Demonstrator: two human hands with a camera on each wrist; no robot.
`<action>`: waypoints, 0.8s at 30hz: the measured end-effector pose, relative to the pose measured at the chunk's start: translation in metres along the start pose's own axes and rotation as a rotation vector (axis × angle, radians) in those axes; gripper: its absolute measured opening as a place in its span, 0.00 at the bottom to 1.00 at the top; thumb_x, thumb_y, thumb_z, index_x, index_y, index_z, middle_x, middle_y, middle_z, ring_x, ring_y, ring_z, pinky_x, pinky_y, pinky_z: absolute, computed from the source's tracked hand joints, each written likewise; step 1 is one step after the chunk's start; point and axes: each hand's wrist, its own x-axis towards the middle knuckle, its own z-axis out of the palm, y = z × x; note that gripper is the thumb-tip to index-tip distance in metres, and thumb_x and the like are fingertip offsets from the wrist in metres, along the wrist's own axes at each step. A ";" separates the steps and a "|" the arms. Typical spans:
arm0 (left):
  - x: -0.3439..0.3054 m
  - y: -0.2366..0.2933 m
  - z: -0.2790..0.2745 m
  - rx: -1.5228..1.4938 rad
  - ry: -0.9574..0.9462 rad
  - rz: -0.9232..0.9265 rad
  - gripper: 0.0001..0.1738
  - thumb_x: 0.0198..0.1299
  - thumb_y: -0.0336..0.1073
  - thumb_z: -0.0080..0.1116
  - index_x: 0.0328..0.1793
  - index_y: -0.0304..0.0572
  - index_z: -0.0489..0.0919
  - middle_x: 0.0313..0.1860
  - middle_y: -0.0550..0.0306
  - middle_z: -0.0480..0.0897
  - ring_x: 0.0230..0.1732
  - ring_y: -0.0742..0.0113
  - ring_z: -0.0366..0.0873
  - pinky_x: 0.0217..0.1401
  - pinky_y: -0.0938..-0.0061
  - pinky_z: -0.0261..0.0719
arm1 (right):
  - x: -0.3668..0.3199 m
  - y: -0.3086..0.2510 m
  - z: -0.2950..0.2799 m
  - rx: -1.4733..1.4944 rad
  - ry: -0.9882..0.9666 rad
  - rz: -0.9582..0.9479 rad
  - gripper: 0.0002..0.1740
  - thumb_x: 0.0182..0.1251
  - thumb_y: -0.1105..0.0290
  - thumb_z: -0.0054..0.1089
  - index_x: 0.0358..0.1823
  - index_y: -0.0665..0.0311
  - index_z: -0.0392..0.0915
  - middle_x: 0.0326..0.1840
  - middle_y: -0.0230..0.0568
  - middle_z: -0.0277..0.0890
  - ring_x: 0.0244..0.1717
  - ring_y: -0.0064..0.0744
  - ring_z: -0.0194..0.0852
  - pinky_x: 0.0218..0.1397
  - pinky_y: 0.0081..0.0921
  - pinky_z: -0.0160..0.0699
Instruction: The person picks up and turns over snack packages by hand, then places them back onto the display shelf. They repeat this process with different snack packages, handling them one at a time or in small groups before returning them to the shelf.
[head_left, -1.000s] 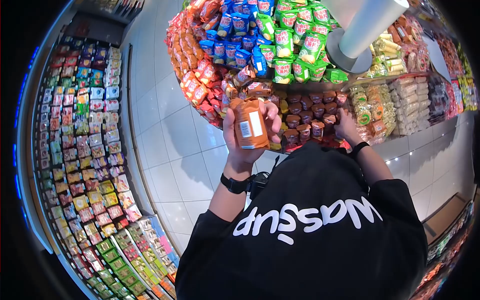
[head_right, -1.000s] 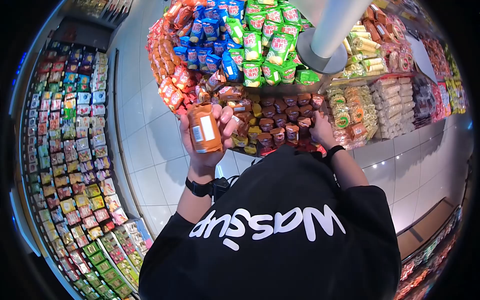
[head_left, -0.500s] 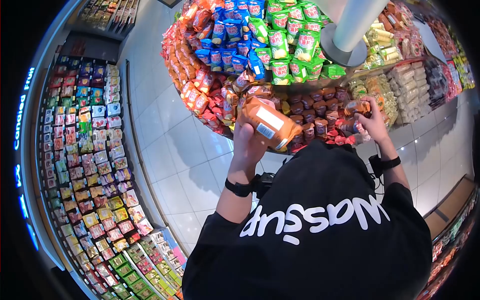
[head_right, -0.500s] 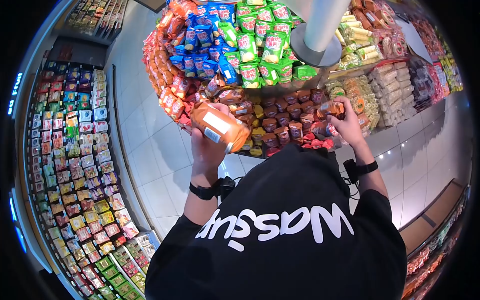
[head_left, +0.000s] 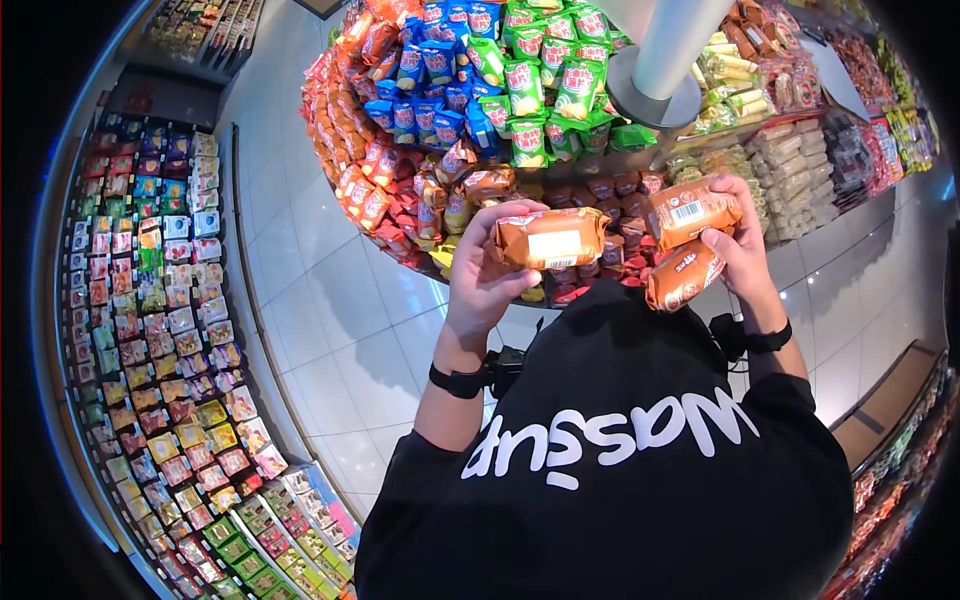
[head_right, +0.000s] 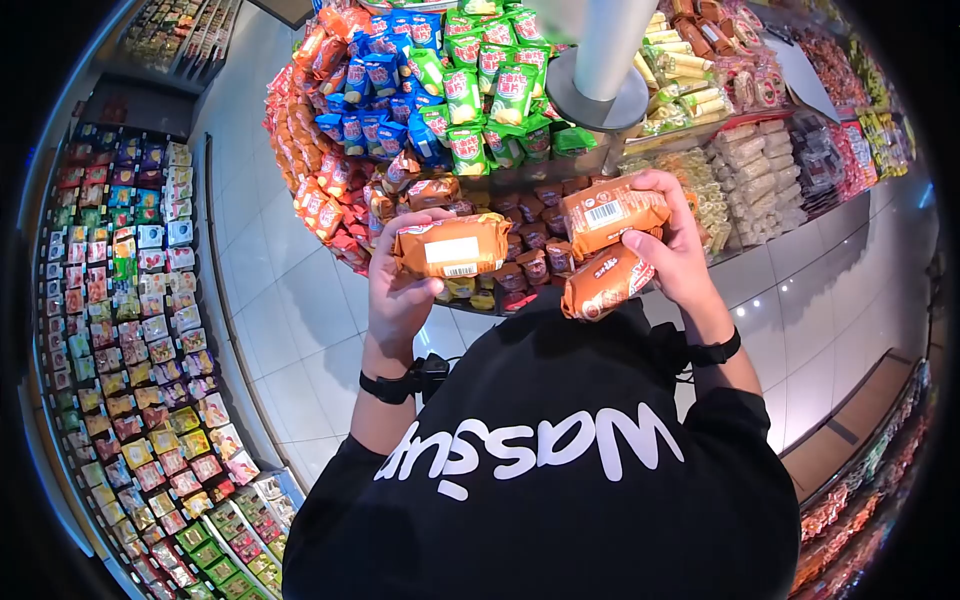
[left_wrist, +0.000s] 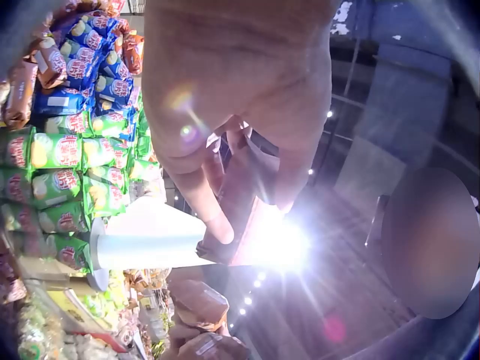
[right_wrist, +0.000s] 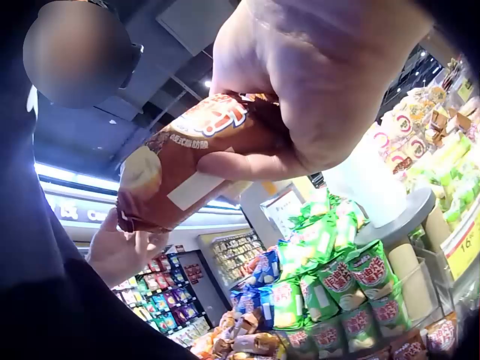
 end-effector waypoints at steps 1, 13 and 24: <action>-0.001 -0.001 0.002 -0.007 0.002 -0.002 0.37 0.49 0.26 0.73 0.67 0.40 0.71 0.66 0.47 0.74 0.69 0.58 0.72 0.74 0.63 0.70 | -0.001 -0.002 0.000 -0.023 -0.005 -0.005 0.34 0.59 0.82 0.60 0.67 0.59 0.62 0.64 0.36 0.64 0.64 0.26 0.67 0.68 0.26 0.68; -0.003 -0.029 0.033 -0.008 0.104 -0.031 0.35 0.49 0.24 0.69 0.66 0.38 0.70 0.66 0.44 0.74 0.68 0.56 0.73 0.73 0.62 0.71 | -0.007 -0.027 -0.016 -0.034 -0.048 -0.077 0.44 0.56 0.83 0.67 0.74 0.60 0.56 0.66 0.40 0.70 0.66 0.28 0.69 0.70 0.28 0.68; 0.030 -0.097 0.098 0.100 0.315 -0.382 0.27 0.62 0.26 0.65 0.65 0.38 0.68 0.54 0.55 0.79 0.54 0.69 0.80 0.54 0.73 0.84 | -0.010 -0.048 -0.107 0.077 -0.061 0.107 0.42 0.56 0.80 0.68 0.73 0.61 0.58 0.61 0.38 0.70 0.62 0.27 0.70 0.68 0.28 0.70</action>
